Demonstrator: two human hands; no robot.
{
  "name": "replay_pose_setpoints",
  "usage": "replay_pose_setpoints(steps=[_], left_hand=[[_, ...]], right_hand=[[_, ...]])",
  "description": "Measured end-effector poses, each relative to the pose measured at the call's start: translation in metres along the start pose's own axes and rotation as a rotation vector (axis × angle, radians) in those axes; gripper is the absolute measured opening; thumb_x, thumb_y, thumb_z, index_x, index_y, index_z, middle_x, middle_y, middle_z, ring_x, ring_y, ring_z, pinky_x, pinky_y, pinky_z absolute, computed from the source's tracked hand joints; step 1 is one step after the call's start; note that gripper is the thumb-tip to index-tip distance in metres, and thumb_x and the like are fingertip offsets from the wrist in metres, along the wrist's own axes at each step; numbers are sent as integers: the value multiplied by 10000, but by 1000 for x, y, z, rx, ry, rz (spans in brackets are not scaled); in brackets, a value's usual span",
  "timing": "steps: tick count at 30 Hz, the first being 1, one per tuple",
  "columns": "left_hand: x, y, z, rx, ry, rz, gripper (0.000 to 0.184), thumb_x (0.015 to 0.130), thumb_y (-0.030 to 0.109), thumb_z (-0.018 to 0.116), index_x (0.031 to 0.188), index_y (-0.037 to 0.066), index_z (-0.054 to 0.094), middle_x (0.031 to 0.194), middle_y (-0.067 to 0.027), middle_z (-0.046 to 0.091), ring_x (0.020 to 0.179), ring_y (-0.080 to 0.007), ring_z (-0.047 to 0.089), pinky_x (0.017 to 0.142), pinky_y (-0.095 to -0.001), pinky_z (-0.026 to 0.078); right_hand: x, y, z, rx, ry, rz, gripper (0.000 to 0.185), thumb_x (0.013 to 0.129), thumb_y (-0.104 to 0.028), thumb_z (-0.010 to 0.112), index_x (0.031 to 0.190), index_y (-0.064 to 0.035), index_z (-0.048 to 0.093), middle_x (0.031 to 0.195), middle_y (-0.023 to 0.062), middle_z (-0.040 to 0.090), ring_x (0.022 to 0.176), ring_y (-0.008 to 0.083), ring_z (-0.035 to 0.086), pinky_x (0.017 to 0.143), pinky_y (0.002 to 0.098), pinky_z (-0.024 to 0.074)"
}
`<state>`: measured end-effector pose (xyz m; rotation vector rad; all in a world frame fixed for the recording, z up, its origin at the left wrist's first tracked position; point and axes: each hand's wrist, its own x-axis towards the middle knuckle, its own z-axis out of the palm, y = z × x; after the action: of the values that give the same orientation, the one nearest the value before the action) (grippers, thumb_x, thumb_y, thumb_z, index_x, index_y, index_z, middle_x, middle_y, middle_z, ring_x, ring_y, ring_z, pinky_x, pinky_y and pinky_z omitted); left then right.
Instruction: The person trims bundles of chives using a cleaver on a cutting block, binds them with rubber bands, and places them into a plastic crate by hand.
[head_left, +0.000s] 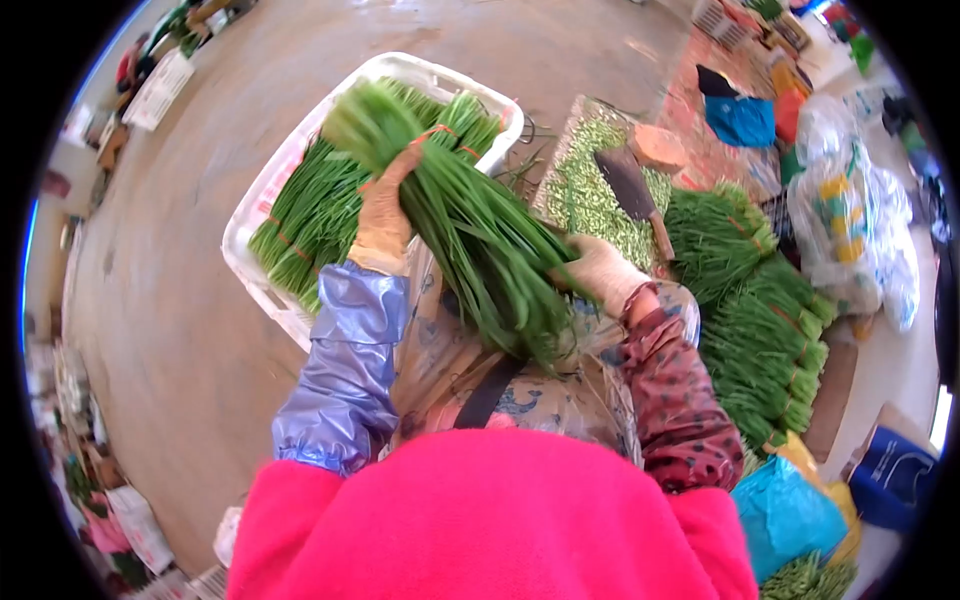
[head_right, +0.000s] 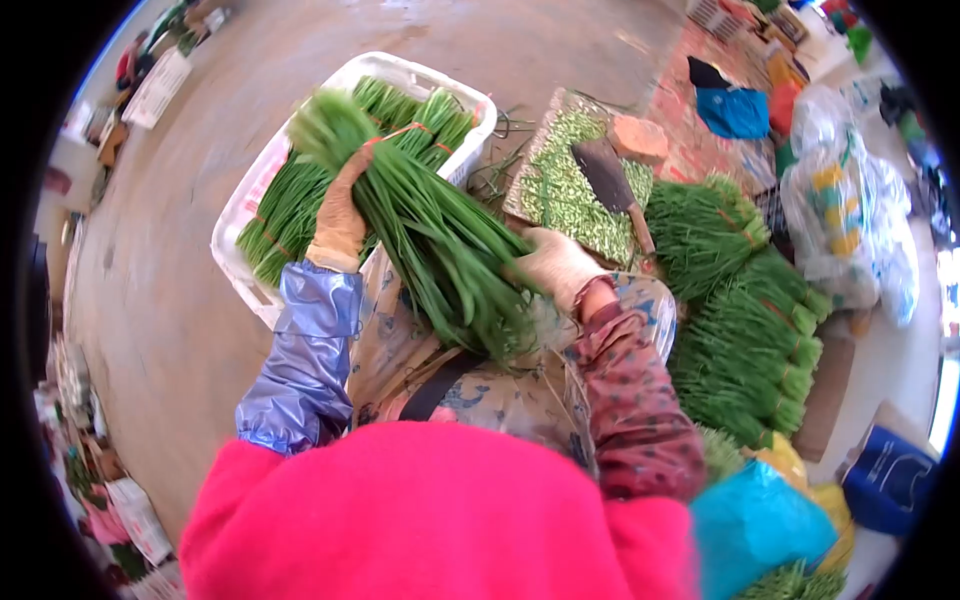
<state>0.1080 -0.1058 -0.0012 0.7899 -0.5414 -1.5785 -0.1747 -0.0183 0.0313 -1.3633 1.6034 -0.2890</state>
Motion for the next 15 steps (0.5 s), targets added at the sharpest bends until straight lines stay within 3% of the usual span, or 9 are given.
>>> replay_pose_setpoints(steps=[2, 4, 5, 7, 8, 9, 10, 11, 15], left_hand=[[16, -9, -32, -25, 239, 4, 400, 904, 300, 726, 1190, 26, 674, 1119, -96, 712, 1020, -233, 683, 923, -385, 559], [1, -3, -38, -102, 256, -57, 415, 920, 307, 705, 1218, 23, 657, 1180, -121, 694, 1069, -265, 667, 956, -421, 552], [15, -18, -74, 1, 262, 32, 423, 921, 317, 701, 1223, 25, 652, 1205, -125, 684, 1090, -278, 658, 976, -439, 541], [25, -18, -116, -38, 218, -13, 435, 906, 356, 709, 1214, 52, 658, 1237, -122, 674, 1109, -305, 646, 1009, -478, 521], [17, -14, -104, -21, 210, -19, 435, 906, 356, 709, 1214, 52, 658, 1237, -122, 674, 1109, -305, 646, 1009, -478, 521], [7, -13, -84, -108, 325, -56, 461, 891, 382, 722, 1224, 70, 654, 1241, -120, 672, 1111, -313, 642, 1010, -498, 516], [1, -13, -73, -195, 443, -92, 488, 876, 408, 735, 1234, 87, 649, 1246, -119, 671, 1114, -321, 639, 1011, -519, 510], [0, -14, -78, -156, 429, -105, 541, 853, 449, 748, 1258, 108, 634, 1265, -111, 662, 1123, -339, 630, 1007, -551, 503], [-11, -12, -76, -139, 360, -121, 592, 828, 481, 764, 1264, 104, 627, 1287, -105, 647, 1143, -344, 612, 1002, -556, 497]], right_hand=[[4, 35, -23, -92, 183, 92, 429, 746, -227, 735, 1095, 18, 683, 916, 170, 717, 852, 250, 679, 813, 352, 528], [4, 66, -40, -180, 471, 140, 448, 742, -224, 740, 1110, 12, 644, 993, 196, 703, 927, 271, 678, 851, 341, 520], [2, 68, -50, -125, 550, 175, 412, 761, -193, 739, 1106, 6, 633, 1015, 194, 692, 957, 253, 666, 852, 326, 512], [2, 75, -50, 169, 772, -22, 212, 872, -110, 669, 1057, -15, 632, 861, 118, 673, 780, 177, 638, 734, 304, 515], [-10, 55, -51, 292, 834, -112, 143, 911, -79, 636, 1042, -20, 633, 807, 89, 658, 719, 142, 616, 689, 289, 511], [-18, 41, -47, 307, 840, -103, 143, 911, -79, 636, 1042, -20, 633, 807, 89, 658, 719, 142, 616, 689, 289, 511], [-26, 27, -40, 328, 833, -257, 112, 929, -66, 616, 1028, -17, 633, 779, 72, 645, 689, 118, 598, 662, 273, 504], [-36, 11, -34, 346, 823, -412, 86, 947, -52, 597, 1015, -13, 633, 750, 56, 633, 659, 93, 580, 634, 257, 497], [-84, -33, -6, 357, 532, -484, 75, 937, -7, 599, 1006, 10, 623, 784, 38, 626, 716, 81, 598, 644, 251, 494]])
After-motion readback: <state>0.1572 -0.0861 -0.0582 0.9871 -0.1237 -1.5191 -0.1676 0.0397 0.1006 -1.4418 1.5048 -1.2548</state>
